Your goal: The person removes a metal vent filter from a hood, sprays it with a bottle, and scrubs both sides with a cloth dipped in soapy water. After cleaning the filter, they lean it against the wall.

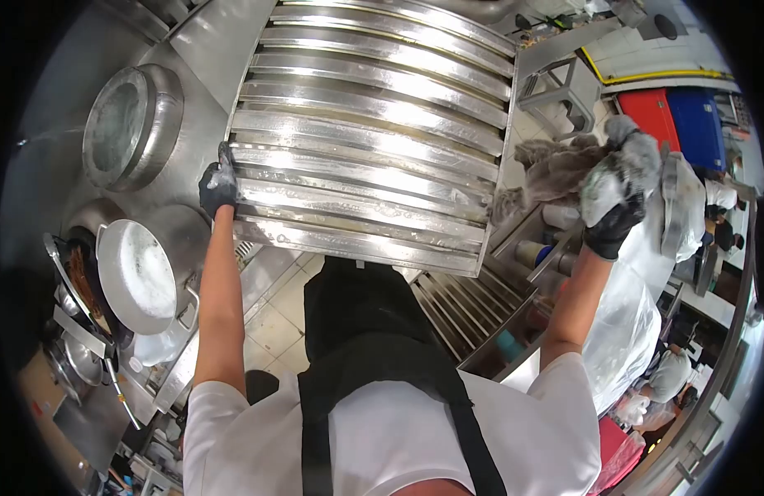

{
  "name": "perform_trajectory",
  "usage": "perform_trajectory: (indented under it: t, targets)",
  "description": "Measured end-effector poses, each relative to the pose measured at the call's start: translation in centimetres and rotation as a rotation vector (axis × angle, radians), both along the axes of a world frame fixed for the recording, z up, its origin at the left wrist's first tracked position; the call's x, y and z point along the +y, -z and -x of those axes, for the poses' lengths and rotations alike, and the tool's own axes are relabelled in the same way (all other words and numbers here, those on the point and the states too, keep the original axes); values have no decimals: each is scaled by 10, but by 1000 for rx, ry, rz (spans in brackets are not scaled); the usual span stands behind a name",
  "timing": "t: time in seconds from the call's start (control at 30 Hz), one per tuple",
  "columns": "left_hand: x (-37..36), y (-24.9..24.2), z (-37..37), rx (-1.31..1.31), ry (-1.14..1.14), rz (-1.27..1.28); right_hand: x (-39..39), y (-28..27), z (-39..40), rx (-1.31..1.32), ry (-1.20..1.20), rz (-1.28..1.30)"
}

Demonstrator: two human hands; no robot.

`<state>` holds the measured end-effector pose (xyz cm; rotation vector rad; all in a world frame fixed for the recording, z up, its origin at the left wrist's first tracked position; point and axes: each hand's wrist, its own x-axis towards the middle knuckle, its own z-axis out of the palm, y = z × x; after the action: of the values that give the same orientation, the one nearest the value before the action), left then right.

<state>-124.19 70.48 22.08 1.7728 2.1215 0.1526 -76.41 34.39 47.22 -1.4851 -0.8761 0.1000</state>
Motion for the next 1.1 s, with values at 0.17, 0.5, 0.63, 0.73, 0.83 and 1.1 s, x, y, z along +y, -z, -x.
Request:
perform_trajectory:
  t: [0.17,0.5,0.63,0.73,0.83,1.1]
  targets:
    - [-9,-25,-13,-44,-97,3,48,-95,9,-205,11,-185]
    - [-4,-22,-5,9,-42,88,26,90,-68,192,-265,214]
    - [-6,-28,-8,2,-55,57,73,176,-22,-467,-455,990]
    - [-8,-39,-14,-35,-88,42,111,204,12,-697,-535,1099]
    - [-6,-32,-9,-14,-12,15,153,210,45,-677,-548,1124]
    - [2,-15,1,-39,-42,22,355,227,200,-1053,-628,759]
